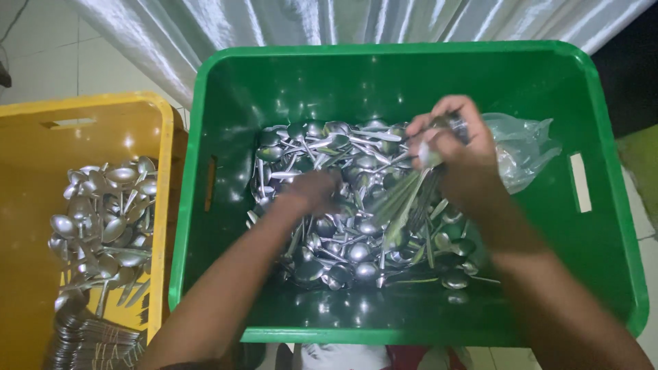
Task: Bundling metal spoons and forks from a large bin using rubber bands
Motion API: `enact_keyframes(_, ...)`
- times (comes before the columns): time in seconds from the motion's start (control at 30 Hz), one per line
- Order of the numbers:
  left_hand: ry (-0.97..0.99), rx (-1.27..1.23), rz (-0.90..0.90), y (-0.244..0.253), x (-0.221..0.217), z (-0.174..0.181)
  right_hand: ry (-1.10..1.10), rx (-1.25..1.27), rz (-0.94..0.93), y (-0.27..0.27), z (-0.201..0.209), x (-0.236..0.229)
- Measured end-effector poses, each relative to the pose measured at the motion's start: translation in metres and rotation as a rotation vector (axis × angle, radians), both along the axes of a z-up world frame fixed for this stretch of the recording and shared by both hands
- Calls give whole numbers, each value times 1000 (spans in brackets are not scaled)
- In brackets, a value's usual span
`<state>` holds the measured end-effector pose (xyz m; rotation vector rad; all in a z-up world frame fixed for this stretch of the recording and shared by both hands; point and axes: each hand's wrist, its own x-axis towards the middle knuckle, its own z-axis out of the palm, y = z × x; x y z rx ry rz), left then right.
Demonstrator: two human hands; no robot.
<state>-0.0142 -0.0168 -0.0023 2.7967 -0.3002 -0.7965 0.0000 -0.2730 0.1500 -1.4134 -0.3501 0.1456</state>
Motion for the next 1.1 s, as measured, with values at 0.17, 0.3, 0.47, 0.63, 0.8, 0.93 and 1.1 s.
enact_keyframes(0.17, -90, 186, -217, -19, 0, -41, 269, 349, -148, -7, 13, 1)
enact_keyframes(0.3, -146, -192, 11, -10, 4, 40, 347, 309, -199, -18, 5, 11)
enact_keyframes(0.47, -114, -938, 376, -3, 20, 86, 370, 267, -248, -18, 3, 14)
enact_keyframes(0.63, -42, -1259, 360, -19, 12, 104, 253, 25, -263, -9, -6, 10)
enact_keyframes(0.8, 8, -1338, 293, -48, -16, 130, 197, -166, -108, 2, -9, -3)
enact_keyframes(0.93, -48, -1323, 264, -57, -17, 116, 237, -134, -99, 10, -1, -13)
enact_keyframes(1.1, 17, -1149, 132, -31, -4, 130, 274, 129, 14, -1, -19, 4)
